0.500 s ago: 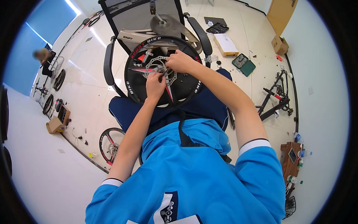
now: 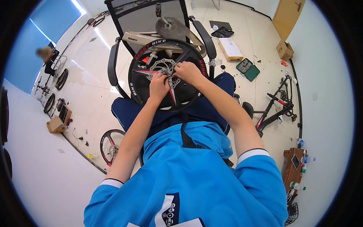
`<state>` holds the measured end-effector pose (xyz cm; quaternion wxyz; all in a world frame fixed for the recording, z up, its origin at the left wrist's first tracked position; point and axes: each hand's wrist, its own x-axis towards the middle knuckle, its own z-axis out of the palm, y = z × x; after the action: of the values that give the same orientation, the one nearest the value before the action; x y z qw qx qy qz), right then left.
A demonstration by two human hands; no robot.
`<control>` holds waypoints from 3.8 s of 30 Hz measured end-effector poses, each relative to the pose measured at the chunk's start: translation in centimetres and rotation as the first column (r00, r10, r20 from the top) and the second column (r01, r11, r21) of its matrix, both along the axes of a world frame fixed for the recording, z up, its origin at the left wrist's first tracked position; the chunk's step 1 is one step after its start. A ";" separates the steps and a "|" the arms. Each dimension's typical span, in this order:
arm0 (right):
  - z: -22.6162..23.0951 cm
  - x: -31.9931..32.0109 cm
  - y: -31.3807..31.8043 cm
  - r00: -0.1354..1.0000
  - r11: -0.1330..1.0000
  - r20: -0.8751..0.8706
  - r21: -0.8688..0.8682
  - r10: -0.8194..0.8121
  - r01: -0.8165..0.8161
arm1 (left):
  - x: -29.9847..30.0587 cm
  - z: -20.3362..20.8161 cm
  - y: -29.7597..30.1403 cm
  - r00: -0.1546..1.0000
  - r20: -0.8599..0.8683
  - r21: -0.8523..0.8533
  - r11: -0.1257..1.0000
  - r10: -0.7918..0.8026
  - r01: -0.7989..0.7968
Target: The person assembles a bicycle wheel by attaching a brake disc to the hub and securing it with bolts. They use a screwdriver to tighten the bolts and ensure the disc is properly aligned.
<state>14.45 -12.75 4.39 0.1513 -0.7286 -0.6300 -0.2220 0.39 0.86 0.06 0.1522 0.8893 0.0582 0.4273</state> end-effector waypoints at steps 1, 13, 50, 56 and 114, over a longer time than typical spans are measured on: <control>-0.4 -0.4 -0.1 0.999 1.000 0.028 0.014 -0.029 0.028 | 0.0 0.0 0.0 1.000 -0.003 -0.003 1.000 -0.005 0.005; -2.2 -1.6 -2.5 0.846 0.864 -0.512 0.350 -0.148 0.362 | -0.3 1.1 0.2 0.996 -0.091 -0.037 0.999 -0.011 0.008; -2.2 -7.3 3.1 0.509 0.961 -0.844 0.256 0.171 0.101 | -7.5 -3.5 -0.2 0.969 0.176 -0.879 0.472 0.174 0.074; -2.8 -7.4 4.3 0.828 0.945 -0.559 0.287 0.031 0.158 | -7.7 -4.1 -0.7 0.972 0.156 -0.901 0.428 0.174 0.068; -4.6 -7.2 4.8 0.937 0.929 -0.348 0.338 -0.027 0.152 | -7.7 -4.6 -0.4 0.970 0.138 -0.859 0.512 0.199 0.017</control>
<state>7.25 -7.98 -0.18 0.3771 -0.7440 -0.5092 -0.2123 -7.35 0.42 -4.50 0.5516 0.6424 0.2903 0.4459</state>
